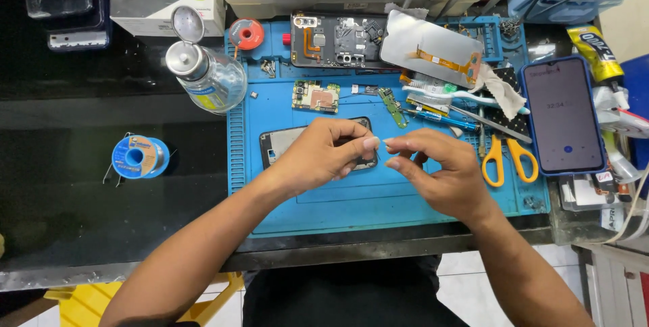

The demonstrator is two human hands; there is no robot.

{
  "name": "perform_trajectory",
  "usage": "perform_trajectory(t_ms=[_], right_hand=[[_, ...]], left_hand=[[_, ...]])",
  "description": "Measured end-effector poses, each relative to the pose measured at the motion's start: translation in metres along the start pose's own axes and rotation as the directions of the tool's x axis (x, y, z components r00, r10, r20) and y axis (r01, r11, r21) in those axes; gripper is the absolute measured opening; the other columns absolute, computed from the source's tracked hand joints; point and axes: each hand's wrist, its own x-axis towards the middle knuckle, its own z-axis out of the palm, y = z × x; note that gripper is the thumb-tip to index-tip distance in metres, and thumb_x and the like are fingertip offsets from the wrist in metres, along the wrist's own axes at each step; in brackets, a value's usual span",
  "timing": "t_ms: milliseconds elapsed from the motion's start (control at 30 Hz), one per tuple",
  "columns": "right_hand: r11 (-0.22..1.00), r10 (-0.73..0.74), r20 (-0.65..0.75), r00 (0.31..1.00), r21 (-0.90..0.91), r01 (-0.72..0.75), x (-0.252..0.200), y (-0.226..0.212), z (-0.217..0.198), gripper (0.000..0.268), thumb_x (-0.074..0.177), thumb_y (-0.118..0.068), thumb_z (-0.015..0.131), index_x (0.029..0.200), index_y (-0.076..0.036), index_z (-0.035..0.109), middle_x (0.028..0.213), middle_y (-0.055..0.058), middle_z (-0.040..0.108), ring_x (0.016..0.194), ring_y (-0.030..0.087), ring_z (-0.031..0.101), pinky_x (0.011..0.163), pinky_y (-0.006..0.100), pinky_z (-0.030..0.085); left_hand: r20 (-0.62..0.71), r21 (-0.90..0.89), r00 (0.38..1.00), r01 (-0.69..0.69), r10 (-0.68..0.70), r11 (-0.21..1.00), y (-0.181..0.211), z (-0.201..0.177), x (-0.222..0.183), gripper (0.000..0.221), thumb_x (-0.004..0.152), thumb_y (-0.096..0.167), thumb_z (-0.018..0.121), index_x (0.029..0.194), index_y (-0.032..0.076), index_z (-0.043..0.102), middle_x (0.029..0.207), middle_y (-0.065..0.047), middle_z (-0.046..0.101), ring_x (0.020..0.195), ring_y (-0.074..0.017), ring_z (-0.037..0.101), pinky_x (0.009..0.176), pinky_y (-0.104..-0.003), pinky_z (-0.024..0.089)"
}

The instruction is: Cleaning a replacement mobile phone screen and preparing the phone frame for installation

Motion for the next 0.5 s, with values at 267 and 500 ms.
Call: perform_trajectory(t_ms=[267, 500], right_hand=[[0.995, -0.042, 0.035, 0.998, 0.087, 0.039, 0.005, 0.002, -0.008, 0.027, 0.078, 0.007, 0.082, 0.104, 0.002, 0.076, 0.092, 0.015, 0.08, 0.069, 0.023, 0.076, 0.054, 0.031, 0.058], [0.853, -0.425, 0.007, 0.905, -0.33, 0.403, 0.004, -0.002, -0.005, 0.023, 0.079, 0.01, 0.085, 0.099, 0.002, 0.079, 0.095, 0.018, 0.078, 0.071, 0.03, 0.074, 0.056, 0.036, 0.06]], left_hand=[[0.058, -0.047, 0.998, -0.01, 0.012, 0.999, 0.007, 0.005, 0.005, 0.023, 0.098, 0.015, 0.065, 0.092, -0.006, 0.072, 0.072, -0.009, 0.061, 0.051, -0.005, 0.054, 0.039, -0.02, 0.046], [-0.019, -0.151, 0.994, 0.105, -0.109, 0.983, -0.007, 0.008, 0.013, 0.026, 0.099, 0.015, 0.065, 0.095, -0.01, 0.07, 0.079, -0.015, 0.062, 0.048, -0.0053, 0.05, 0.033, -0.021, 0.042]])
